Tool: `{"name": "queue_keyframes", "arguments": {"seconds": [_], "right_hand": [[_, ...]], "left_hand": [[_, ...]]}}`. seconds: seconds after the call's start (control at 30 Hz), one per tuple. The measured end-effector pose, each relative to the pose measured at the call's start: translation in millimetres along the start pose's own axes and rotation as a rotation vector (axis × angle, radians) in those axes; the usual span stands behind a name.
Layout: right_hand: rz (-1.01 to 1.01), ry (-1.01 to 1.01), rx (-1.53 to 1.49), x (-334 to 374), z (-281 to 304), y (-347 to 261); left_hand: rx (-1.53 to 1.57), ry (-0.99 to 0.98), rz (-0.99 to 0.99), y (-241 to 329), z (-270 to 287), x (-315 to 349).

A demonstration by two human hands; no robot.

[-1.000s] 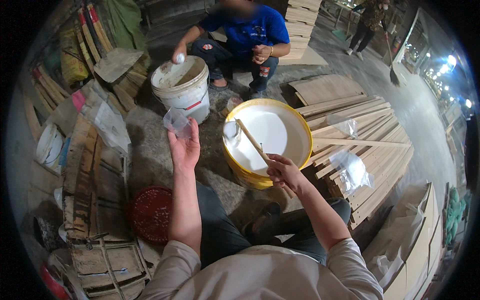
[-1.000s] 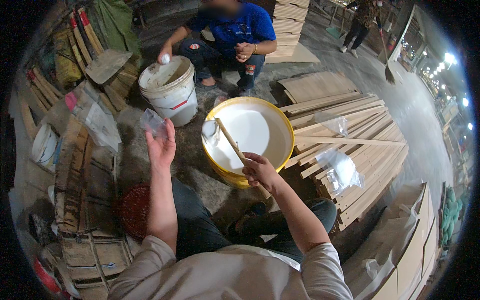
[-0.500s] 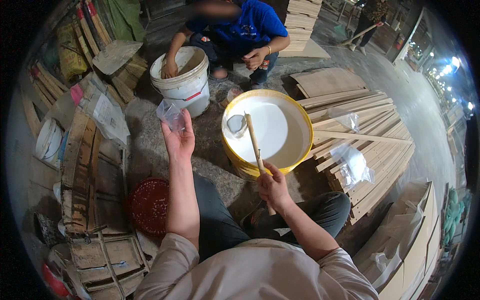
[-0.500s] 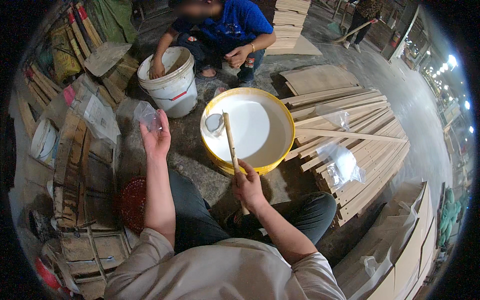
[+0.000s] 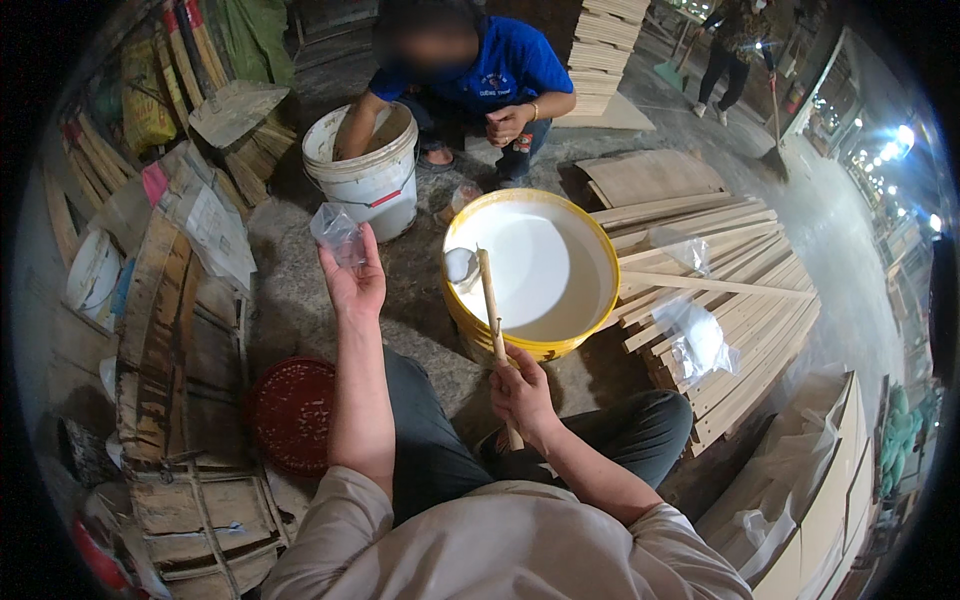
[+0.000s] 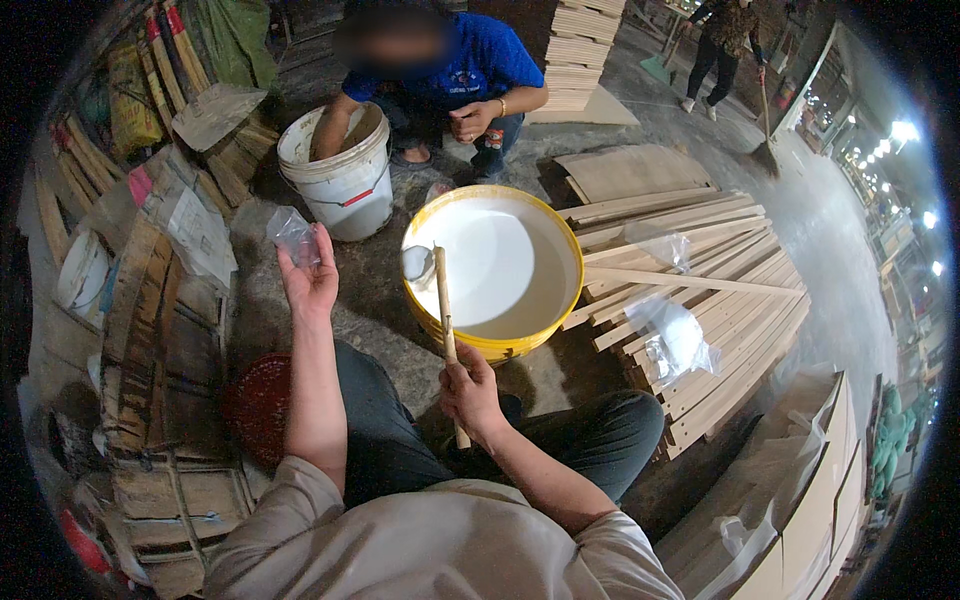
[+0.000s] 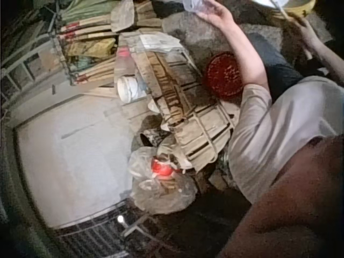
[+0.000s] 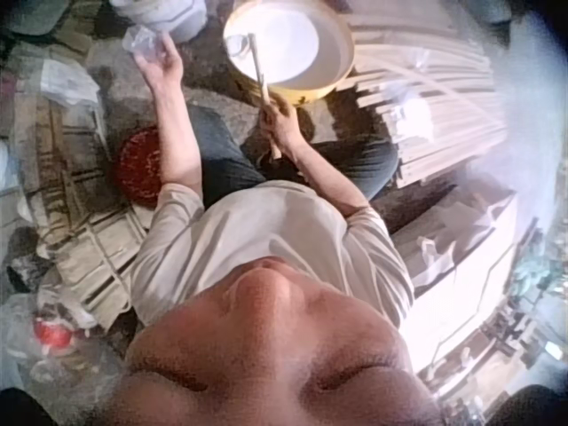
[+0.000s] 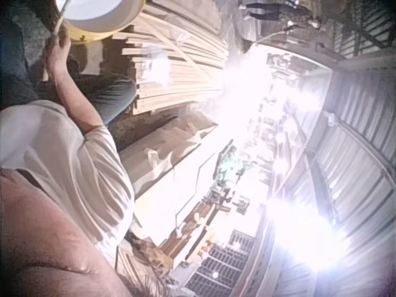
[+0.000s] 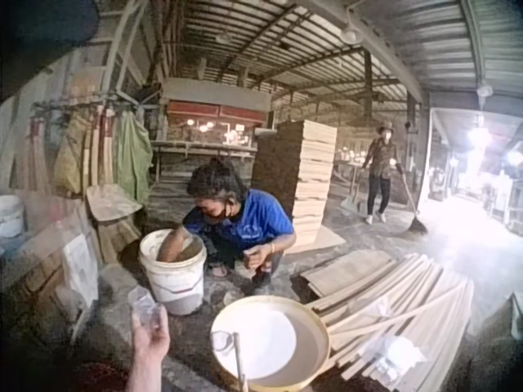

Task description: The person scoops a white liquid from a yellow bucket using a ladle and pours it into small plastic bags held in their other hand. They repeat this process multiple times, filling several bags and placing them on a nearby stack of wooden planks.

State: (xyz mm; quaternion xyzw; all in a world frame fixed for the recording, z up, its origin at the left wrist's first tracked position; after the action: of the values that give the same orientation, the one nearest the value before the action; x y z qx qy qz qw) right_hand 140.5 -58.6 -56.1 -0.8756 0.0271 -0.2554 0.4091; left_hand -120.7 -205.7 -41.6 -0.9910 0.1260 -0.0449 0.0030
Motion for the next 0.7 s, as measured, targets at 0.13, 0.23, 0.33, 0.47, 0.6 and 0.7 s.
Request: {"name": "queue_keyframes", "arguments": {"seconds": [0.13,0.23,0.33,0.47,0.6,0.7], "right_hand": [[0.000,-0.030,-0.036,3,-6,-10],[-0.011,-0.013,-0.055,2,-11,-20],[-0.023,-0.057,-0.141,0,-11,-28],[-0.023,-0.114,-0.219,-2,-9,-34],[-0.042,-0.122,-0.177,-8,-11,-30],[-0.065,-0.141,-0.190,-18,-20,-28]], "left_hand": [[-0.007,-0.008,-0.007,-2,1,-2],[-0.029,0.019,-0.032,-2,2,-2],[-0.019,0.008,-0.035,0,2,-2],[0.018,-0.007,-0.004,3,3,-1],[0.027,0.026,-0.019,4,3,-1],[0.038,0.022,-0.003,1,3,0]]}}
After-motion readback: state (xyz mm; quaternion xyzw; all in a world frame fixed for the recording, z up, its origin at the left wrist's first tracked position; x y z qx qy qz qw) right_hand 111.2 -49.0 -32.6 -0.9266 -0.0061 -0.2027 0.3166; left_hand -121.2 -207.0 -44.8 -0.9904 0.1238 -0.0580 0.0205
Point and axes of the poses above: each hand's wrist, its own x-axis away from the middle knuckle, its own z-axis out of the back of the hand, y = z × x, the point moved 4 cm from there along -x, towards the middle knuckle, and after that the axes turned 4 degrees about -x, right-handed, at the moved point
